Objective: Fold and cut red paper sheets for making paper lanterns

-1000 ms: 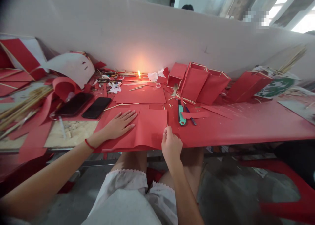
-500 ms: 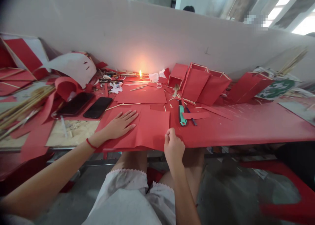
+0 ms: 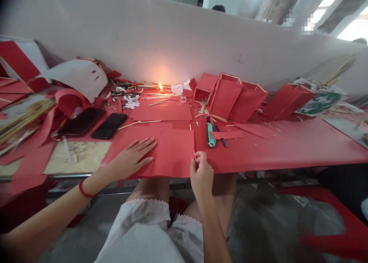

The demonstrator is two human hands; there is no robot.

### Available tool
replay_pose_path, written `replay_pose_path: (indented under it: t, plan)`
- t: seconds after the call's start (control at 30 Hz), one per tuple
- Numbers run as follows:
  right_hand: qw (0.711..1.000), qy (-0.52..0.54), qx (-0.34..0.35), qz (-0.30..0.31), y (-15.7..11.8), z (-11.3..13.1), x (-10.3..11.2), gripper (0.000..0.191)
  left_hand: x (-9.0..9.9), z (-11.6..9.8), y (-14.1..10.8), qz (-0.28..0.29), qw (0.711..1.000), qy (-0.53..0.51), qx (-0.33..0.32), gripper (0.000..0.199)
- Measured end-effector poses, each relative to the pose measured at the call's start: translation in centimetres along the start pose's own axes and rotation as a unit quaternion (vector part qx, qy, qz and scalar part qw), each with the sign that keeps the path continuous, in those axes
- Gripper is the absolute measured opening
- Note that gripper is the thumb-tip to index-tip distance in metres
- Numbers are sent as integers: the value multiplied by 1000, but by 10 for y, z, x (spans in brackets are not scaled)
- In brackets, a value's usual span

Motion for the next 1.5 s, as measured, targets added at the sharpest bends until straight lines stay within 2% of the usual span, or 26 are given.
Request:
replay_pose_path:
  t: [0.13, 0.27, 0.63, 1.03, 1.27, 1.5]
  plan:
    - [999, 35, -20, 14, -4, -3, 1, 18, -5, -7, -13, -24, 1000, 8, 16, 61]
    - [997, 62, -38, 30, -12, -6, 3, 19, -5, -9, -13, -31, 999, 14, 7, 61]
    - [999, 38, -35, 2, -28, -16, -1, 20, -1, -13, -12, -17, 1000, 21, 14, 61]
    - [1000, 25, -6, -13, -31, -7, 5, 14, 1, -12, -13, -15, 1000, -2, 17, 60]
    - [1000, -14, -6, -14, -37, -10, 9, 15, 0, -12, -13, -10, 1000, 5, 26, 60]
    - [999, 46, -23, -16, -32, -8, 11, 22, -1, -11, -12, -17, 999, 8, 31, 60]
Point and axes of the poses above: each hand's wrist, its own y-axis towards the middle knuckle, its own x-axis out of the back of the hand, z = x × y, the point moved 7 cm from there along y, towards the middle knuckle, and after that the axes turned 8 degrees about -z, right-handed, at the moved point
